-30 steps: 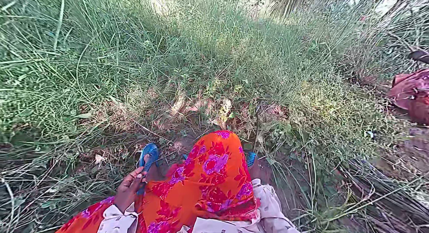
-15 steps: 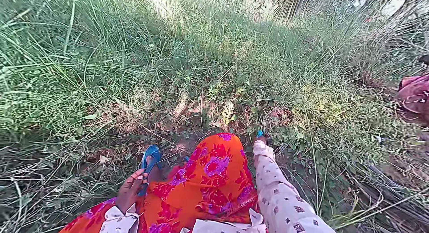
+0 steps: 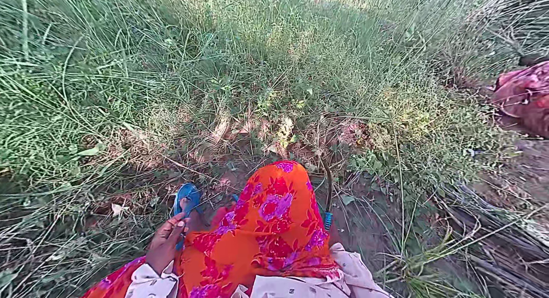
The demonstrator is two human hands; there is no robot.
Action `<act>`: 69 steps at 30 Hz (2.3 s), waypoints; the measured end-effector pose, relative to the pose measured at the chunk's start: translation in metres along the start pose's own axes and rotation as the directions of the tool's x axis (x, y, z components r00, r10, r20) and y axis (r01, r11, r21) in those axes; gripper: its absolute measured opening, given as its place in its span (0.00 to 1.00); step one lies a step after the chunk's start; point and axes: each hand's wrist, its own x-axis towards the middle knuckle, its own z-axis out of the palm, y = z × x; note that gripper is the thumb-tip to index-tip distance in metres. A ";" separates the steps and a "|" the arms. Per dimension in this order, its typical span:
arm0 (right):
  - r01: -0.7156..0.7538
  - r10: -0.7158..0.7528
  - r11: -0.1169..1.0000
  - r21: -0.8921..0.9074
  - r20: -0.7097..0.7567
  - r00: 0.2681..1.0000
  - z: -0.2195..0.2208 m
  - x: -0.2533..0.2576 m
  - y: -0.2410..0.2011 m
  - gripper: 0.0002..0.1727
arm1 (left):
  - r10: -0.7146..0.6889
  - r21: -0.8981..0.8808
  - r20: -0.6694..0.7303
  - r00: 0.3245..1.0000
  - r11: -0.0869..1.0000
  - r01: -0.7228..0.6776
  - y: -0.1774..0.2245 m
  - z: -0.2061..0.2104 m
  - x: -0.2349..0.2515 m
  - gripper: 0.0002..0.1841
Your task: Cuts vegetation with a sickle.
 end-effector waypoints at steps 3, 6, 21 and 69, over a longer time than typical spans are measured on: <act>-0.110 0.077 0.953 0.282 0.126 0.989 -0.027 0.014 -0.027 0.33 | 0.013 -0.004 0.000 1.000 1.000 -0.013 -0.007 -0.003 -0.002 0.18; -0.023 0.078 0.904 0.426 -0.112 0.991 -0.019 0.034 -0.049 0.25 | -0.018 -0.054 -0.064 0.998 0.998 0.015 -0.010 -0.008 -0.007 0.17; -0.070 0.056 0.920 0.385 0.048 0.997 -0.086 0.171 -0.164 0.36 | -0.063 -0.087 -0.125 0.990 0.995 0.052 -0.014 -0.012 -0.006 0.16; 0.007 0.255 0.679 0.734 -0.245 0.935 -0.102 0.017 -0.043 0.39 | -0.089 -0.009 -0.031 0.996 0.996 0.088 -0.004 -0.016 -0.011 0.18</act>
